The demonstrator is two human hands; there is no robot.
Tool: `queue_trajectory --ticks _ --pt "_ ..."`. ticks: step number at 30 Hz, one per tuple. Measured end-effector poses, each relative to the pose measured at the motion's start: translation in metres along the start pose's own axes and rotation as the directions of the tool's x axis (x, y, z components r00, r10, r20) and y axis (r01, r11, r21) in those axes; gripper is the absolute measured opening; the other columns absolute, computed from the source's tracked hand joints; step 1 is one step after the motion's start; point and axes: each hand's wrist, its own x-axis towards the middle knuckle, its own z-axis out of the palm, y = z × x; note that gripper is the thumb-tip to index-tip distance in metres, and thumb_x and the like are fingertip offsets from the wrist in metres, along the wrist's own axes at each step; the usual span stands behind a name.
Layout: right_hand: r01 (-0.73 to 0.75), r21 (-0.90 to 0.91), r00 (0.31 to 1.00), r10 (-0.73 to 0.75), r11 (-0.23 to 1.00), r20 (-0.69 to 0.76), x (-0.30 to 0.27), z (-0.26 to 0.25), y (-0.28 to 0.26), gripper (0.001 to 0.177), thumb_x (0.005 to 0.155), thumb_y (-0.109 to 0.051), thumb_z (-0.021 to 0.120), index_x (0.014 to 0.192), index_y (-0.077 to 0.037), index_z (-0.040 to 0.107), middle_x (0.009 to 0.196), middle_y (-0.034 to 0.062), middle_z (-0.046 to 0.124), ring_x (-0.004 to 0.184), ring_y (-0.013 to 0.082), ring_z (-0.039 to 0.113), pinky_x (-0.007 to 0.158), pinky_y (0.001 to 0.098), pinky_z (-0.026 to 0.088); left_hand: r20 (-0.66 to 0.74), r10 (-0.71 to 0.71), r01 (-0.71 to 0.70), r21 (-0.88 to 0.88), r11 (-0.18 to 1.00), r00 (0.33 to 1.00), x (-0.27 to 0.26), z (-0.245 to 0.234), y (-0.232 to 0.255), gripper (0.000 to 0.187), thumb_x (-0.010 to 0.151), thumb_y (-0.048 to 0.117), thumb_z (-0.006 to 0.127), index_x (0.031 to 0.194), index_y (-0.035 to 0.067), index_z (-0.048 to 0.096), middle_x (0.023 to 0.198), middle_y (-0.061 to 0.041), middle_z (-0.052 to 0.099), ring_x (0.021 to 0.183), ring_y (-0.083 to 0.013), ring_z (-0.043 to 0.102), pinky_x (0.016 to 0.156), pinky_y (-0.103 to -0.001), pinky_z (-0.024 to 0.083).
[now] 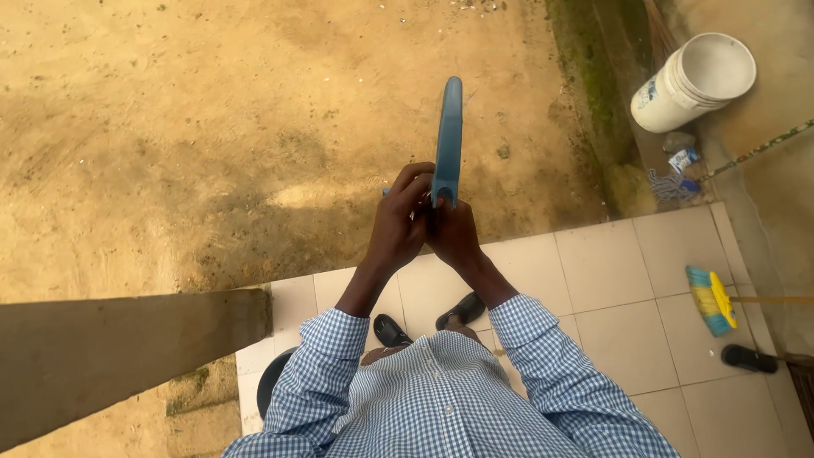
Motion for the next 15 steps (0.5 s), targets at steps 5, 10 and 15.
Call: queue_trajectory --ticks 5,10,15 --pt "-0.097 -0.136 0.994 0.090 0.986 -0.062 -0.001 -0.030 0.030 0.017 0.090 -0.006 0.069 0.102 0.001 0.060 0.084 0.0163 0.071 0.077 0.0293 0.074 0.064 0.0362 0.058 0.077 0.011 -0.010 -0.023 1.000 0.997 0.027 0.033 0.013 0.043 0.082 -0.016 0.052 0.118 0.004 0.064 0.134 -0.009 0.064 0.114 -0.0305 0.071 0.086 -0.036 0.060" --pt "-0.118 -0.131 0.985 0.099 0.984 -0.139 -0.002 -0.069 0.049 0.025 0.086 -0.007 0.070 0.105 0.004 0.057 0.086 0.0168 0.071 0.078 0.0307 0.073 0.065 0.0382 0.058 0.133 0.102 -0.095 -0.062 0.994 0.986 0.052 0.072 0.023 0.046 0.082 -0.016 0.053 0.122 0.003 0.063 0.134 -0.010 0.063 0.119 -0.0320 0.068 0.095 -0.038 0.058" --pt "-0.189 -0.218 0.977 0.161 0.957 -0.140 -0.017 -0.096 0.107 0.018 0.093 -0.008 0.067 0.104 0.003 0.059 0.087 0.0160 0.072 0.081 0.0279 0.074 0.069 0.0370 0.058 0.229 0.112 -0.099 -0.069 0.993 0.967 0.078 0.115 0.031 0.037 0.088 -0.012 0.059 0.122 0.003 0.062 0.129 -0.012 0.064 0.110 -0.0300 0.069 0.086 -0.038 0.059"
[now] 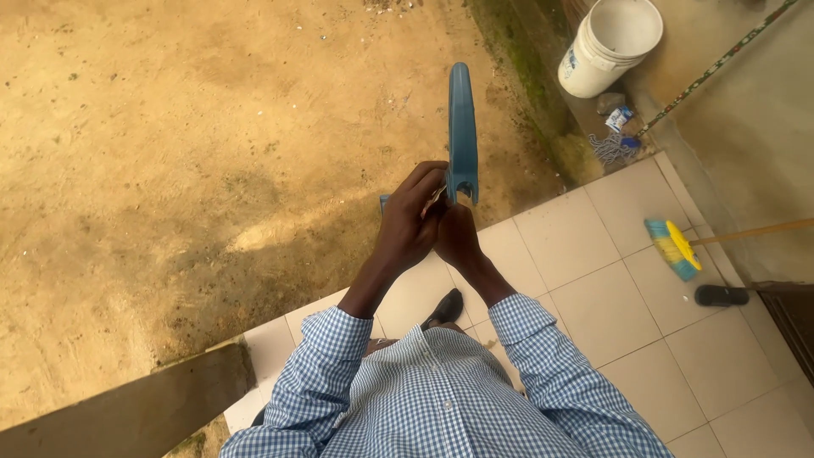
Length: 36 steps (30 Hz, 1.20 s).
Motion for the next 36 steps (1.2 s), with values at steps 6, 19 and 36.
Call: queue_trajectory --ticks 6,19,36 --pt "-0.201 0.127 0.979 0.204 0.971 -0.009 -0.001 -0.039 0.045 0.011 0.094 -0.007 0.062 0.099 0.003 0.059 0.092 0.0178 0.071 0.087 0.0268 0.071 0.073 0.0387 0.055 0.057 0.066 -0.068 0.023 0.997 0.996 0.030 0.056 -0.022 0.034 0.087 -0.009 0.064 0.119 0.002 0.059 0.113 -0.014 0.065 0.103 -0.0310 0.066 0.089 -0.042 0.055" --pt "-0.305 0.424 0.897 0.406 0.853 -0.173 -0.040 -0.123 0.136 0.014 0.105 -0.008 0.046 0.111 -0.001 0.056 0.104 0.0117 0.068 0.098 0.0197 0.066 0.083 0.0346 0.056 0.281 0.223 -0.189 -0.143 0.971 0.933 0.086 0.167 0.000 0.039 0.088 -0.009 0.062 0.125 0.005 0.059 0.116 -0.013 0.066 0.108 -0.0310 0.064 0.095 -0.043 0.052" --pt "-0.336 0.774 0.516 0.792 0.537 -0.326 -0.090 -0.172 0.245 0.030 0.108 -0.010 0.031 0.110 0.004 0.058 0.100 0.0126 0.068 0.091 0.0210 0.067 0.079 0.0326 0.056 0.595 0.258 -0.113 -0.270 0.956 0.761 0.142 0.278 -0.016 0.041 0.087 -0.003 0.059 0.127 0.005 0.063 0.110 -0.014 0.071 0.100 -0.0316 0.067 0.088 -0.043 0.056"
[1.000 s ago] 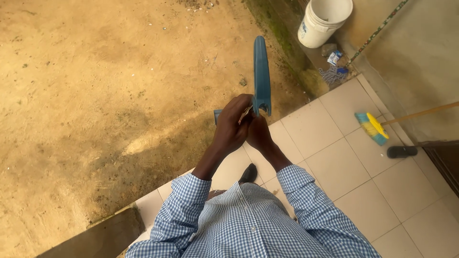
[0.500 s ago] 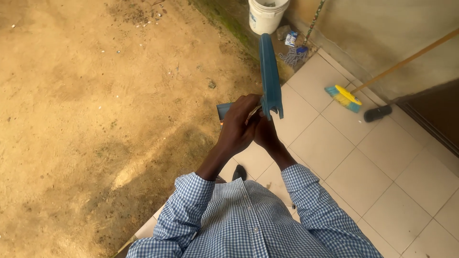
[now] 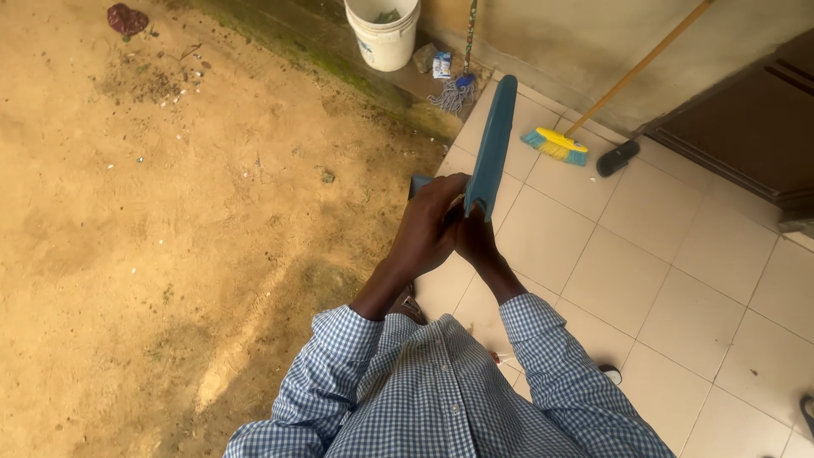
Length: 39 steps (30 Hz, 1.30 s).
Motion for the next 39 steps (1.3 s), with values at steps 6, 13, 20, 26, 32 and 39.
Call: queue_trajectory --ticks 6,13,20,26,32,39 --pt "-0.020 -0.500 0.989 -0.054 0.866 -0.135 0.026 -0.006 -0.058 0.025 0.102 -0.016 0.050 0.113 0.007 0.051 0.097 0.0191 0.067 0.090 0.0276 0.069 0.074 0.0407 0.056 0.076 0.047 -0.046 -0.010 0.999 0.996 0.059 0.000 -0.022 0.038 0.086 -0.003 0.062 0.123 0.004 0.062 0.106 -0.016 0.069 0.095 -0.0343 0.066 0.085 -0.043 0.053" --pt "-0.029 -0.628 0.967 -0.139 0.778 -0.216 0.049 -0.009 -0.106 0.021 0.100 -0.013 0.053 0.107 0.007 0.056 0.091 0.0232 0.067 0.083 0.0349 0.069 0.070 0.0443 0.055 0.183 0.091 -0.083 -0.052 0.995 0.979 0.117 -0.001 -0.043 0.038 0.087 -0.005 0.061 0.123 0.004 0.060 0.111 -0.017 0.069 0.102 -0.0365 0.065 0.088 -0.044 0.053" --pt "0.041 -0.672 0.949 -0.239 0.739 -0.204 0.074 -0.015 -0.139 0.018 0.097 -0.012 0.057 0.103 0.005 0.059 0.089 0.0204 0.068 0.080 0.0331 0.069 0.067 0.0436 0.055 0.256 0.127 -0.116 -0.057 0.992 0.958 0.163 0.001 -0.063 0.035 0.091 -0.003 0.059 0.126 0.002 0.060 0.112 -0.018 0.069 0.105 -0.0369 0.066 0.090 -0.045 0.053" --pt "0.043 -0.573 0.944 -0.222 0.818 -0.246 0.090 -0.016 -0.158 0.016 0.099 -0.009 0.056 0.108 0.003 0.060 0.091 0.0169 0.070 0.081 0.0278 0.071 0.066 0.0399 0.056 0.354 0.087 -0.076 -0.043 0.996 0.931 0.192 0.003 -0.072 0.032 0.094 0.000 0.059 0.125 0.003 0.061 0.106 -0.018 0.069 0.098 -0.0351 0.065 0.085 -0.044 0.052" --pt "0.025 -0.603 0.943 -0.218 0.797 -0.250 0.119 -0.042 -0.142 0.013 0.097 -0.007 0.060 0.106 0.002 0.063 0.090 0.0153 0.071 0.080 0.0246 0.070 0.065 0.0369 0.055 0.342 0.174 -0.151 -0.092 0.984 0.923 0.217 0.019 -0.087 0.038 0.092 -0.003 0.059 0.129 0.002 0.059 0.114 -0.019 0.069 0.104 -0.0372 0.065 0.091 -0.046 0.052" --pt "0.187 -0.393 0.908 -0.311 0.900 -0.281 0.160 -0.072 -0.152 0.017 0.092 0.006 0.048 0.103 0.003 0.061 0.089 0.0141 0.070 0.081 0.0221 0.070 0.064 0.0321 0.053 0.328 0.158 -0.137 -0.085 0.987 0.932 0.260 0.041 -0.099 0.054 0.078 -0.011 0.053 0.130 0.001 0.060 0.120 -0.021 0.070 0.112 -0.0408 0.066 0.095 -0.047 0.054"
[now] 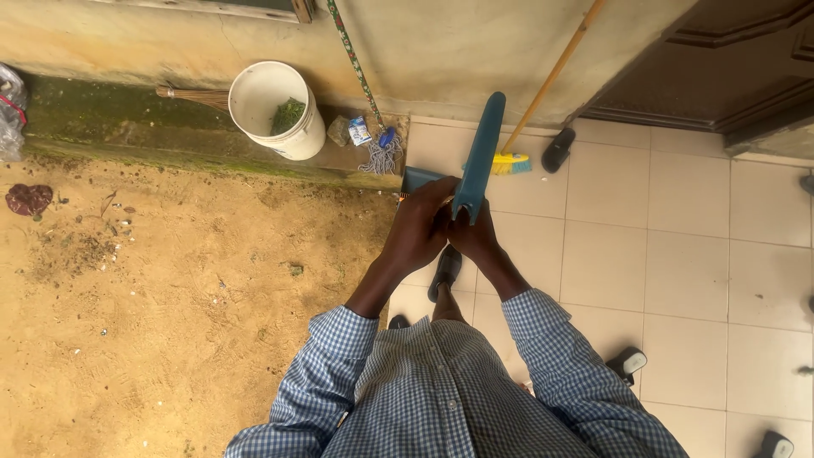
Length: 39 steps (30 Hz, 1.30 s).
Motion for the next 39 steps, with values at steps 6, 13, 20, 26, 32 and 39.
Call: queue_trajectory --ticks 6,13,20,26,32,39 --pt "0.026 -0.092 0.999 -0.023 0.995 0.038 0.055 -0.018 0.024 0.015 0.085 0.009 0.051 0.097 0.004 0.060 0.082 0.0185 0.068 0.076 0.0260 0.070 0.063 0.0335 0.053 -0.017 -0.067 0.067 -0.014 0.998 0.998 0.046 0.017 -0.027 0.052 0.077 -0.014 0.054 0.127 0.000 0.061 0.119 -0.023 0.069 0.107 -0.0431 0.068 0.089 -0.045 0.057" --pt "0.154 -0.078 0.987 -0.149 0.985 0.066 0.103 -0.040 0.054 0.012 0.081 0.007 0.062 0.093 0.005 0.061 0.084 0.0182 0.069 0.079 0.0304 0.072 0.065 0.0345 0.055 -0.013 -0.132 0.132 -0.026 0.991 0.991 0.090 0.038 -0.050 0.049 0.079 -0.016 0.054 0.125 -0.001 0.061 0.115 -0.023 0.069 0.104 -0.0426 0.069 0.089 -0.044 0.059" --pt "0.149 -0.060 0.980 -0.139 0.987 0.140 0.143 -0.056 0.043 0.014 0.076 0.008 0.063 0.089 0.005 0.065 0.083 0.0185 0.072 0.078 0.0286 0.074 0.064 0.0331 0.056 -0.079 -0.135 0.132 -0.045 0.990 0.988 0.124 0.051 -0.068 0.047 0.081 -0.015 0.053 0.125 -0.002 0.060 0.113 -0.024 0.069 0.101 -0.0418 0.070 0.089 -0.045 0.060" --pt "0.074 -0.039 0.977 -0.064 0.997 0.205 0.167 -0.062 0.041 0.011 0.076 0.008 0.060 0.086 0.006 0.064 0.077 0.0186 0.071 0.071 0.0280 0.074 0.061 0.0337 0.055 -0.087 -0.163 0.162 -0.021 0.987 0.983 0.146 0.047 -0.070 0.046 0.080 -0.016 0.051 0.121 0.001 0.062 0.106 -0.023 0.070 0.100 -0.0426 0.070 0.087 -0.044 0.059" --pt "0.140 0.006 0.973 -0.139 0.990 0.184 0.183 -0.066 0.040 0.015 0.083 0.005 0.050 0.087 0.005 0.065 0.075 0.0192 0.070 0.067 0.0285 0.072 0.060 0.0337 0.055 -0.117 -0.135 0.134 -0.018 0.991 0.984 0.164 0.045 -0.072 0.050 0.082 -0.014 0.050 0.128 0.002 0.061 0.114 -0.023 0.072 0.104 -0.0410 0.071 0.090 -0.042 0.059" --pt "0.110 -0.106 0.982 -0.092 0.988 0.162 0.202 -0.066 0.032 0.012 0.089 0.002 0.054 0.085 0.006 0.065 0.070 0.0221 0.067 0.062 0.0338 0.069 0.057 0.0368 0.052 -0.120 -0.240 0.237 -0.041 0.971 0.963 0.181 0.043 -0.072 0.034 0.095 -0.001 0.058 0.129 0.003 0.062 0.106 -0.022 0.073 0.094 -0.0379 0.073 0.082 -0.041 0.059"
